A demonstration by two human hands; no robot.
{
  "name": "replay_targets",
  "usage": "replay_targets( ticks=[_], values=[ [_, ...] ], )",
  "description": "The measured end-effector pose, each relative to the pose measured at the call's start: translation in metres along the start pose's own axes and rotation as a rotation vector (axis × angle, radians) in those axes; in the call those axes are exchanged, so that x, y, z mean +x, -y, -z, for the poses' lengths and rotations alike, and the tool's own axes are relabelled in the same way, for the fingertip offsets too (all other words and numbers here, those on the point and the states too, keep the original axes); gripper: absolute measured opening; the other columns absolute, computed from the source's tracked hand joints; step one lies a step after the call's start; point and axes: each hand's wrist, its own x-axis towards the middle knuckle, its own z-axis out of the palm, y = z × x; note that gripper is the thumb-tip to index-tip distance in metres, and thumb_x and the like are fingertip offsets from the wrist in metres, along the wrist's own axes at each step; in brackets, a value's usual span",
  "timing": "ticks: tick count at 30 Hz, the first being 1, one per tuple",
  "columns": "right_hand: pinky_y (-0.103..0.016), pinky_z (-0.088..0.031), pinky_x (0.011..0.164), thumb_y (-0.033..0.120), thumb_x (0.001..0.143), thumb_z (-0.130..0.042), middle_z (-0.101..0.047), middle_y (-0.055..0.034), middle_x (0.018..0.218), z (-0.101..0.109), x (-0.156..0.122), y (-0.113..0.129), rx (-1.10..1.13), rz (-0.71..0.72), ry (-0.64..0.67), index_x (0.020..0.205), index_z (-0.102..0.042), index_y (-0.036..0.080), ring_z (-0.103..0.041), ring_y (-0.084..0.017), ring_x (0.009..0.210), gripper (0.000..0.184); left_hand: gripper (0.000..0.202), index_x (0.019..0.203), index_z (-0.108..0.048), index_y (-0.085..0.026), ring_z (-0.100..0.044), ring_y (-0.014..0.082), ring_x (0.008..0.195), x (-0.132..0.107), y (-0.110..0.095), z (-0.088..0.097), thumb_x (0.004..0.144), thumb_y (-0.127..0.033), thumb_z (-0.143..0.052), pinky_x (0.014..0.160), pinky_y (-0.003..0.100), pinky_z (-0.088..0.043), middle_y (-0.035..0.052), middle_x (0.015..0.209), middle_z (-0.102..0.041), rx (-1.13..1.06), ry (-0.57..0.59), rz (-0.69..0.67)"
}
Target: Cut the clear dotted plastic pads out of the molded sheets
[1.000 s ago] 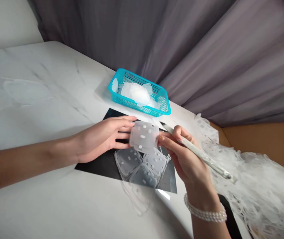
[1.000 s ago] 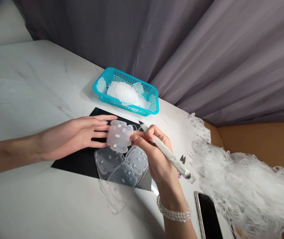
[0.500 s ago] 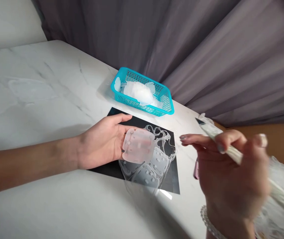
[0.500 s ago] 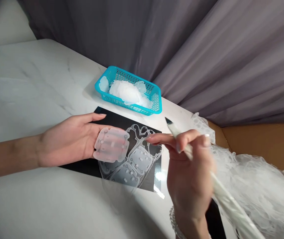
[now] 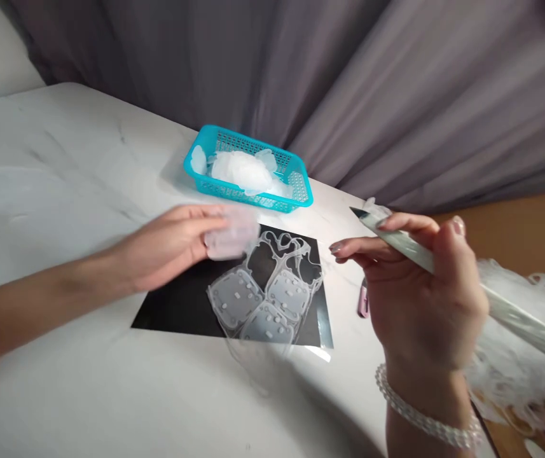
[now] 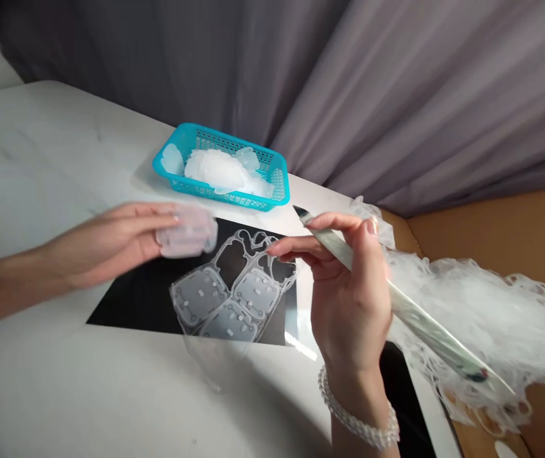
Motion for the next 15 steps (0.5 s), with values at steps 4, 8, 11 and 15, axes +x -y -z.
replay_targets(
  ticks=[4,8,11,15],
  values=[
    [-0.035,-0.052,0.068,0.046,0.102,-0.033,-0.066,-0.0056,0.09,0.014,-0.005,-0.006,-0.055,0.031,-0.039,0.09,-0.058,0.025,-0.07,-0.02,0.073,0.035,0.035,0.129,-0.064,-0.019,-0.052,0.0228,0.131,0.055,-0.023,0.02,0.098,-0.031,-0.053,0.117,0.037,-0.035,-0.0043,0.133,-0.065,0.63,-0.269,-0.52],
    [-0.031,-0.047,0.065,0.048,0.1,-0.041,-0.068,-0.0043,0.075,0.039,-0.023,-0.028,-0.339,-0.058,-0.027,0.077,-0.054,0.022,-0.068,-0.02,0.072,0.037,0.057,0.145,-0.05,-0.017,-0.017,0.038,0.151,0.107,-0.017,0.032,0.091,-0.035,-0.059,0.124,0.05,-0.016,-0.0001,0.157,-0.042,1.181,-0.241,-0.467],
    [-0.028,-0.039,0.057,0.047,0.096,-0.052,-0.064,-0.0019,0.069,0.055,-0.043,-0.048,-0.69,-0.147,0.011,0.068,-0.05,0.021,-0.057,-0.015,0.061,0.038,0.068,0.152,-0.036,-0.006,-0.005,0.0381,0.153,0.106,0.01,0.026,0.091,-0.03,-0.056,0.124,0.051,-0.012,0.013,0.166,-0.017,1.366,-0.133,-0.554],
    [-0.027,-0.025,0.048,0.038,0.093,-0.059,-0.042,0.0064,0.053,0.055,-0.069,-0.068,-0.877,-0.204,0.194,0.068,-0.036,0.023,-0.034,-0.01,0.046,0.038,0.06,0.153,-0.035,-0.015,-0.012,0.0293,0.154,0.079,0.04,0.01,0.095,-0.025,-0.047,0.125,0.052,-0.014,0.0109,0.166,-0.019,1.527,0.187,-0.754]
  ],
)
